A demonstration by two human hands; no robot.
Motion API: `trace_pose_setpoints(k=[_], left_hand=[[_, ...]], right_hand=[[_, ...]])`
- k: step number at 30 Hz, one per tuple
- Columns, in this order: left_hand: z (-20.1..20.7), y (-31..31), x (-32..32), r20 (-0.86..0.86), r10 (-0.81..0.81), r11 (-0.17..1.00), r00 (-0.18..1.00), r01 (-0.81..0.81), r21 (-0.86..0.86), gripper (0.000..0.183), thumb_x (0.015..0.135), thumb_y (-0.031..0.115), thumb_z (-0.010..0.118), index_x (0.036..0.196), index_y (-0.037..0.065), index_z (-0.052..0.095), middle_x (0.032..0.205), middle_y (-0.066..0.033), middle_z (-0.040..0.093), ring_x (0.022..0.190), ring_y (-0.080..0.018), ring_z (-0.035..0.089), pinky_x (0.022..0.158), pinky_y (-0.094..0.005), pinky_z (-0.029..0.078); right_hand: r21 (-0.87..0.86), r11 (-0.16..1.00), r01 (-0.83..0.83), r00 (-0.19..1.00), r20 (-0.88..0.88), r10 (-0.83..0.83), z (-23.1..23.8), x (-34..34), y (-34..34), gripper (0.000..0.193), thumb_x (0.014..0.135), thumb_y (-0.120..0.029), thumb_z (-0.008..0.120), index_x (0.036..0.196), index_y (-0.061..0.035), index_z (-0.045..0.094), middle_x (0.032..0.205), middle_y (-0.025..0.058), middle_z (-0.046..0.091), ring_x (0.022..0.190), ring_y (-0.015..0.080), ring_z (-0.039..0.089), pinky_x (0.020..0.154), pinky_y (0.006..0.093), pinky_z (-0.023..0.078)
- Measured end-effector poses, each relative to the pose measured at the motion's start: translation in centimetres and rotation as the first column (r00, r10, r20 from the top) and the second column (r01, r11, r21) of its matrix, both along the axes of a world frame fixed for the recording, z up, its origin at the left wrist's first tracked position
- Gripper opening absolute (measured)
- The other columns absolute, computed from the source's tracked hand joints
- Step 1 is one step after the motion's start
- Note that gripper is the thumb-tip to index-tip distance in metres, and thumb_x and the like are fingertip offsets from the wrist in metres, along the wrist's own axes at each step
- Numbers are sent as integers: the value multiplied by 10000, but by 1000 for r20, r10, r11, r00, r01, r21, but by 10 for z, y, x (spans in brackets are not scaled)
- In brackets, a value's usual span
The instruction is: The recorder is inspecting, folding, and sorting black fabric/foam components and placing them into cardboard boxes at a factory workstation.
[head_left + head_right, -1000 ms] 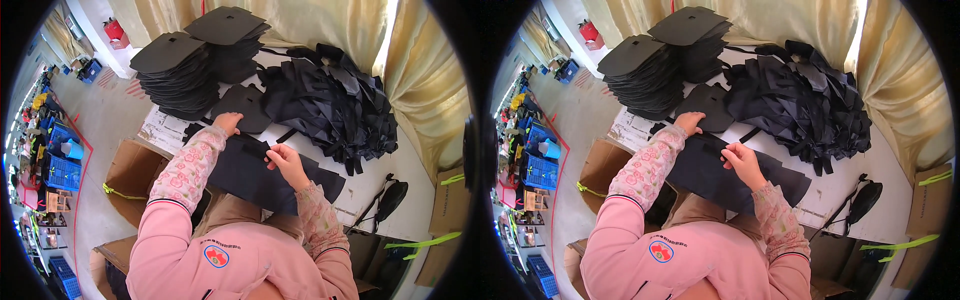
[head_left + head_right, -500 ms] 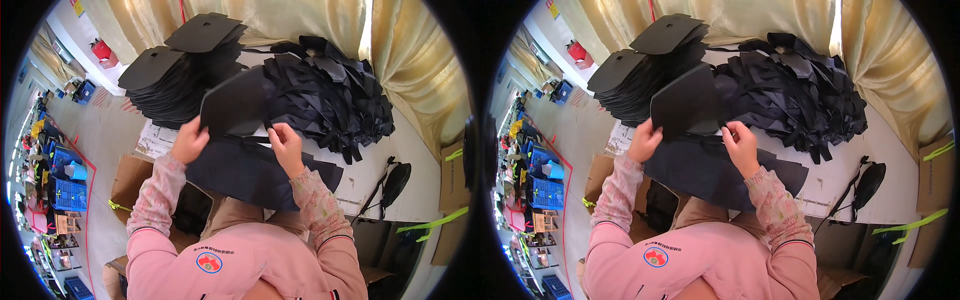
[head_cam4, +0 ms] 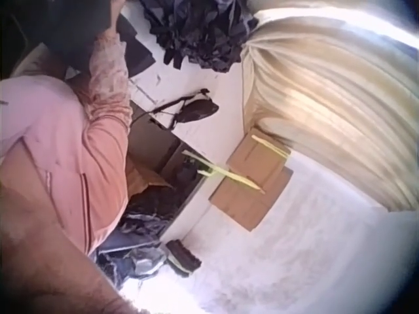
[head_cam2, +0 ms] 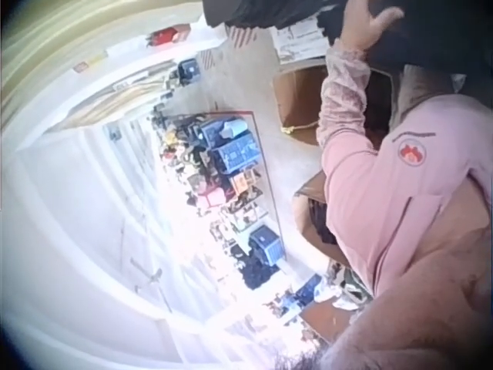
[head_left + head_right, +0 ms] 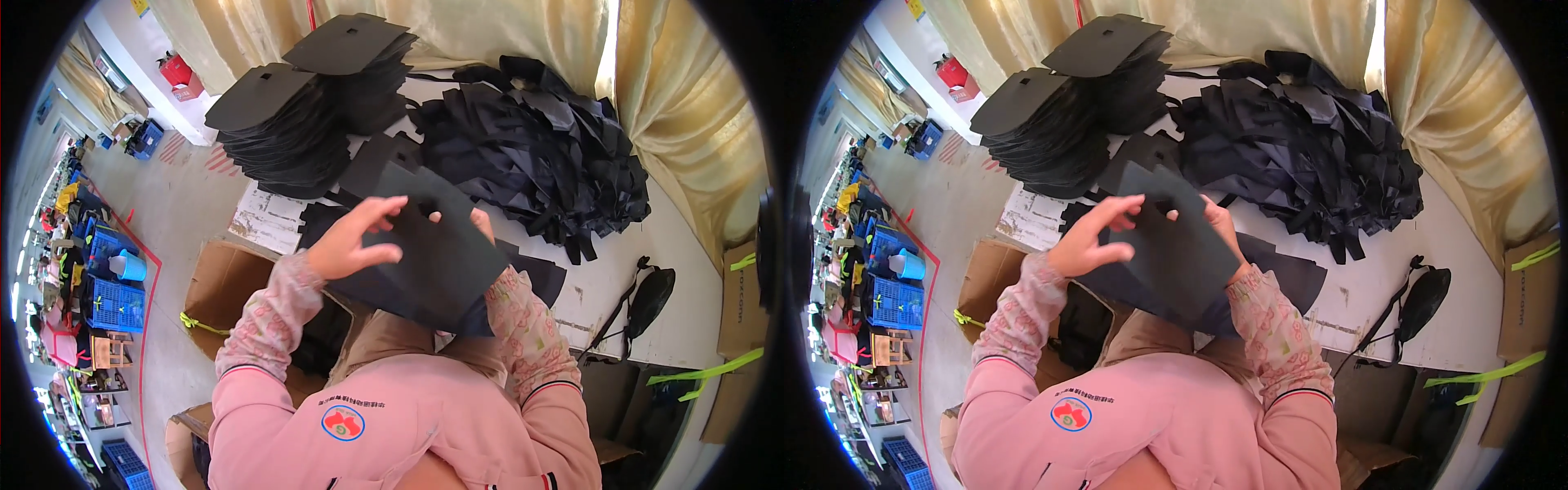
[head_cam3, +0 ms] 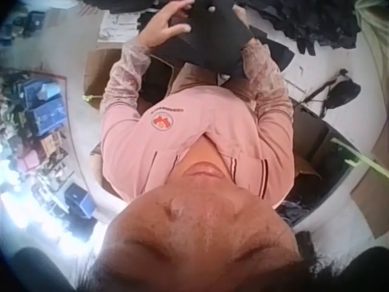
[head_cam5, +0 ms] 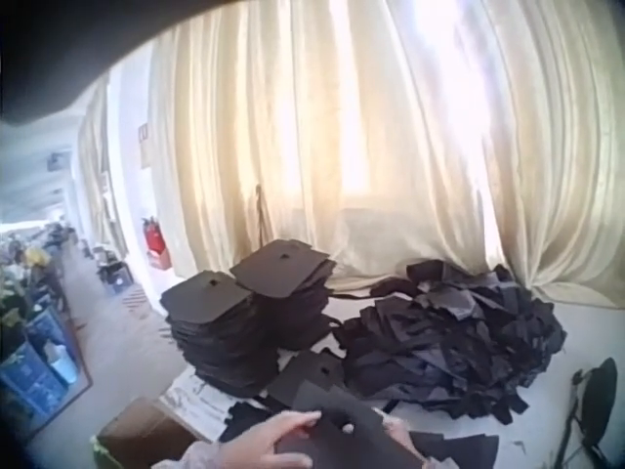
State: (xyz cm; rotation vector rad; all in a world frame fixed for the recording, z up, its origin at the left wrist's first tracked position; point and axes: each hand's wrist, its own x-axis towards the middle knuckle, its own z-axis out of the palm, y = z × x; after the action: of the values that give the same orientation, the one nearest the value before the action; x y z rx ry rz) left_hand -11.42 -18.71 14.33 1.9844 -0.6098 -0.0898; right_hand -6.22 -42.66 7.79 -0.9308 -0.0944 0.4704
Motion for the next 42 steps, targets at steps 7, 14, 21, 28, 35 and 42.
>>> trace_pose_setpoints(k=[7,14,21,28,35,42], left_hand=[[-13,-47,20,463,155,973,873,-215,81,229,792,88,726,990,44,618,937,-75,587,814,-245,607,748,-350,472],[10,-41,25,398,102,993,912,-67,-102,106,822,13,692,897,34,620,841,-67,611,749,-154,619,654,-267,491],[11,86,13,-164,465,705,870,-476,-526,46,919,92,575,895,57,556,830,-22,542,678,-121,525,640,-248,438],[-64,187,21,-326,700,611,636,-769,-190,73,883,109,623,840,62,587,751,-9,587,657,-113,567,606,-242,459],[-81,45,78,371,268,830,889,-408,381,471,800,242,733,1190,27,580,1151,-153,625,1116,-327,567,965,-397,442],[-72,-135,113,-419,-473,751,775,603,267,447,834,258,748,1186,18,611,1154,-114,651,1054,-199,593,943,-332,454]], right_hand=[[169,867,-469,883,81,462,32,-10,-32,313,973,-156,574,1249,-13,539,1163,45,608,1082,125,570,915,303,476],[-600,716,-357,825,158,543,59,3,-66,345,887,-91,664,1201,30,589,1067,40,665,925,105,604,838,258,493],[-891,444,-92,862,152,484,-27,24,-146,345,745,-97,793,1007,19,602,915,64,653,881,149,597,773,307,482],[-946,324,9,886,158,435,-52,11,-180,469,700,-206,843,1038,-10,584,939,152,640,893,299,615,800,377,482],[-966,189,177,856,246,455,-25,-15,-161,472,711,-218,823,1087,-46,594,1004,166,673,968,342,642,811,413,502],[-926,108,361,802,367,471,11,-36,-137,504,733,-246,799,1138,-88,543,957,139,690,894,351,663,771,440,504]])
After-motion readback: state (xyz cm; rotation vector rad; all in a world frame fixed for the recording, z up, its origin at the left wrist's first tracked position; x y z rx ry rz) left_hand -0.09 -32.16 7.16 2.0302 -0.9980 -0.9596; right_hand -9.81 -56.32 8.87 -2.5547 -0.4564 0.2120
